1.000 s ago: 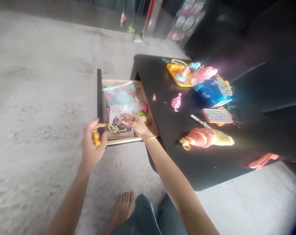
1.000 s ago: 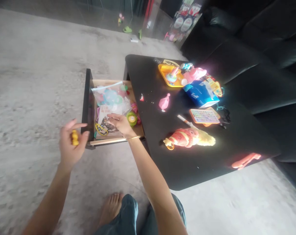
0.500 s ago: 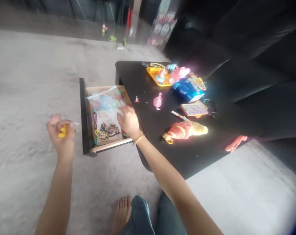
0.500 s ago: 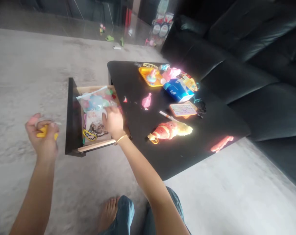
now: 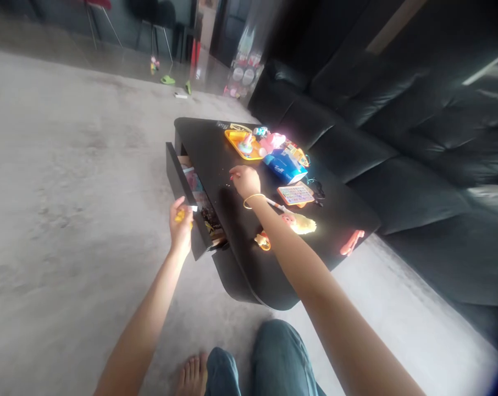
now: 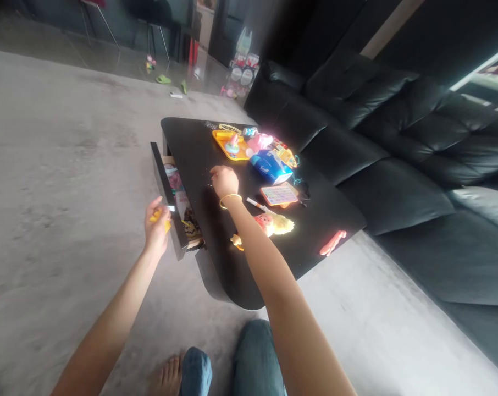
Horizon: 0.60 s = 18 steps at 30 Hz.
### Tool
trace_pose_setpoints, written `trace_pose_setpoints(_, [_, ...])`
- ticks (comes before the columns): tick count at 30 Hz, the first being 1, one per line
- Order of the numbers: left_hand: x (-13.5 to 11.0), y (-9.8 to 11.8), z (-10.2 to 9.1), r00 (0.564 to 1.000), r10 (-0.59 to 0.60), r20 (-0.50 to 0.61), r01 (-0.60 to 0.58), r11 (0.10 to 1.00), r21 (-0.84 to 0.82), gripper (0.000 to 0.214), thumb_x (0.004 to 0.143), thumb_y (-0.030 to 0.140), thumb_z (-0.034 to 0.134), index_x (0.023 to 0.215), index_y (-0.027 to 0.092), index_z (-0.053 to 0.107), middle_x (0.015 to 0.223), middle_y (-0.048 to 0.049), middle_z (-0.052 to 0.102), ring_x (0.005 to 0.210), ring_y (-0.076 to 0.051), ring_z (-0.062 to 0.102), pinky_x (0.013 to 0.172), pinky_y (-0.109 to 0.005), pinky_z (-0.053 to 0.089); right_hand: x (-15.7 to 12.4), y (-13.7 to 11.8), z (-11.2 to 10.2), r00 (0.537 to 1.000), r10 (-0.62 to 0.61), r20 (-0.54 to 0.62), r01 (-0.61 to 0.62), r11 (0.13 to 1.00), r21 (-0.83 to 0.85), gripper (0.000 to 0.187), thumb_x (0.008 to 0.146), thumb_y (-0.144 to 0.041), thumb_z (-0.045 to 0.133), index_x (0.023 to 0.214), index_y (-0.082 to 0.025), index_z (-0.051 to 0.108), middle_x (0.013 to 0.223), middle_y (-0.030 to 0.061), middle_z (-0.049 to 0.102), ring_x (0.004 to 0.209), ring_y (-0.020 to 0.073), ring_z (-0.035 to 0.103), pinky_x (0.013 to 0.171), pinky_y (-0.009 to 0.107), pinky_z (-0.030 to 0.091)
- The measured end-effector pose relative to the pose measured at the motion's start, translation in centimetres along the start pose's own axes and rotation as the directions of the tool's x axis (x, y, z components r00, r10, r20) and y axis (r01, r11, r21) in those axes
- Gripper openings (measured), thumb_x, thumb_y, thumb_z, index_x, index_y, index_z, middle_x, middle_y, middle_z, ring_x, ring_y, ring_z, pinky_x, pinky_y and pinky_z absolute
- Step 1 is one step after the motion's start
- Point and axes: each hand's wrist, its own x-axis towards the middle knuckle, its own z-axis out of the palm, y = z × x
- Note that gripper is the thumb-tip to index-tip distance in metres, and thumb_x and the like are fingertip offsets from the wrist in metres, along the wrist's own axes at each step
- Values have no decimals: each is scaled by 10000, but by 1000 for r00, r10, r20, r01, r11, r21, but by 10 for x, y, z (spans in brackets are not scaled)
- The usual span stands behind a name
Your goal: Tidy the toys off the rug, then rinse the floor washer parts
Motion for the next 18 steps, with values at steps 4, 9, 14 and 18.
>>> trace_pose_setpoints(4, [15, 4, 37, 959, 145, 246, -197, 959, 203, 399, 810, 354, 711, 1176, 256, 586, 834, 21, 583, 701, -99, 564, 697, -232, 493, -3, 29, -24, 992, 123, -29, -123, 992, -2, 317, 849, -71, 497, 998, -160, 762, 1067, 108, 741, 1044, 265, 679, 947, 389, 528])
trace_pose_setpoints(9, [46, 12, 85, 752, 180, 635, -533, 733, 423, 422, 827, 115, 589, 1234, 221, 554, 818, 7, 612, 805, -146, 609, 837, -315, 509, -11, 51, -22, 978, 207, 19, -207, 970, 124, 337, 815, -90, 542, 1065, -172, 753, 1106, 97, 738, 1080, 269, 678, 1015, 420, 492])
trace_pose_setpoints(14, [56, 4, 104, 572, 2, 820, -679, 561, 473, 589, 762, 58, 607, 1326, 204, 525, 1128, -105, 620, 967, -219, 628, 851, -367, 523, -22, 49, -20, 992, 119, -49, -100, 953, 287, 355, 819, -136, 535, 1119, -176, 720, 1219, 99, 693, 1170, 249, 623, 1068, 438, 453])
trace_pose_setpoints(18, [44, 10, 89, 678, 122, 725, -526, 769, 362, 700, 817, 143, 586, 1466, 264, 353, 1273, -116, 571, 1072, -207, 598, 928, -376, 520, -53, 28, -23, 1000, 6, 27, -20, 817, 577, 288, 855, -235, 582, 1121, -217, 692, 1168, 67, 696, 1094, 212, 648, 1039, 418, 491])
